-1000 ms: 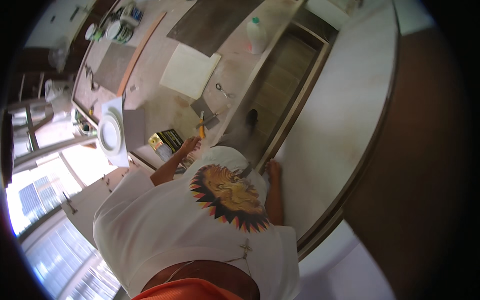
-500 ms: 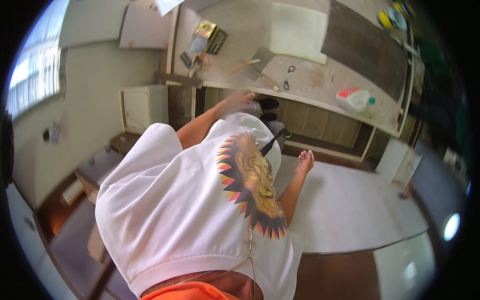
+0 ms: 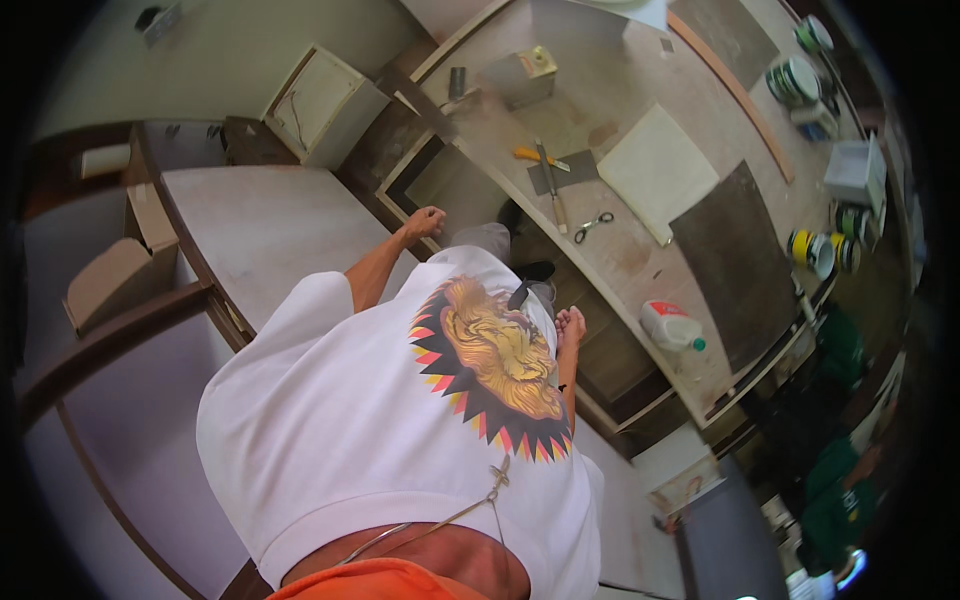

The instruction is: The person places a white ceramic sink into a countertop cutout, then uses a hammer to tap the sink rim and secure it in place. The person adjusts the sink position and continues hammering around the edges to fit it.

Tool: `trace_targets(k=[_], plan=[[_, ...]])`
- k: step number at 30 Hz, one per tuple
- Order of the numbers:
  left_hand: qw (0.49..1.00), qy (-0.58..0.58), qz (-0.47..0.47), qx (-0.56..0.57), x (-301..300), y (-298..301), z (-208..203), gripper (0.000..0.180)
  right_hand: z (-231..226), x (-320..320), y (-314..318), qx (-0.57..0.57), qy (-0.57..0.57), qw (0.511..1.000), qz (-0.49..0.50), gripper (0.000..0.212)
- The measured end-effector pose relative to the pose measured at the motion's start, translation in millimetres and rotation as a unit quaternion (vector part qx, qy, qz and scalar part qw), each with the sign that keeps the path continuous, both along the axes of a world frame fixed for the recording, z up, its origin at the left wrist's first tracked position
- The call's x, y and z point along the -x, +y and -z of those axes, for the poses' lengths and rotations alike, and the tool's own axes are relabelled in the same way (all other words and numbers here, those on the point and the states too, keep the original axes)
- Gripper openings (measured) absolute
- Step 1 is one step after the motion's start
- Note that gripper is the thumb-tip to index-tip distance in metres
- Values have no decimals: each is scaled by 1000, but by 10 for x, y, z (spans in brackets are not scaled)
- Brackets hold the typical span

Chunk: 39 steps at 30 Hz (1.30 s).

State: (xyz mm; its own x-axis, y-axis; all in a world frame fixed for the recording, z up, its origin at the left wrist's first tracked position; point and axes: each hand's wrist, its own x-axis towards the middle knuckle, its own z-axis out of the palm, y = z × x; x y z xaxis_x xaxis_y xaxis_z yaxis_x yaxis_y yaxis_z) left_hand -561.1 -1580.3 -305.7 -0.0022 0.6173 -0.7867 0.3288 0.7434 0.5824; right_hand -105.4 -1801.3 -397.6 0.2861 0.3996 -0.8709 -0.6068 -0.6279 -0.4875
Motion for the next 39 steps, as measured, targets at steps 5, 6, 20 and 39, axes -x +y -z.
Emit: trace_targets(k=[5,6,20,39], plan=[[990,-34,-132,-32,133,-154,103,35,-2,-264,517,-18,-60,969,-240,33],[986,-33,-159,-28,151,-171,124,35,15,-333,714,-7,-65,959,-277,29],[897,-21,-440,-19,323,-755,81,32,-36,2247,4834,-253,-170,729,-613,26],[850,46,-521,57,-744,-816,187,31,1017,4655,5408,-258,-447,384,-766,67]])
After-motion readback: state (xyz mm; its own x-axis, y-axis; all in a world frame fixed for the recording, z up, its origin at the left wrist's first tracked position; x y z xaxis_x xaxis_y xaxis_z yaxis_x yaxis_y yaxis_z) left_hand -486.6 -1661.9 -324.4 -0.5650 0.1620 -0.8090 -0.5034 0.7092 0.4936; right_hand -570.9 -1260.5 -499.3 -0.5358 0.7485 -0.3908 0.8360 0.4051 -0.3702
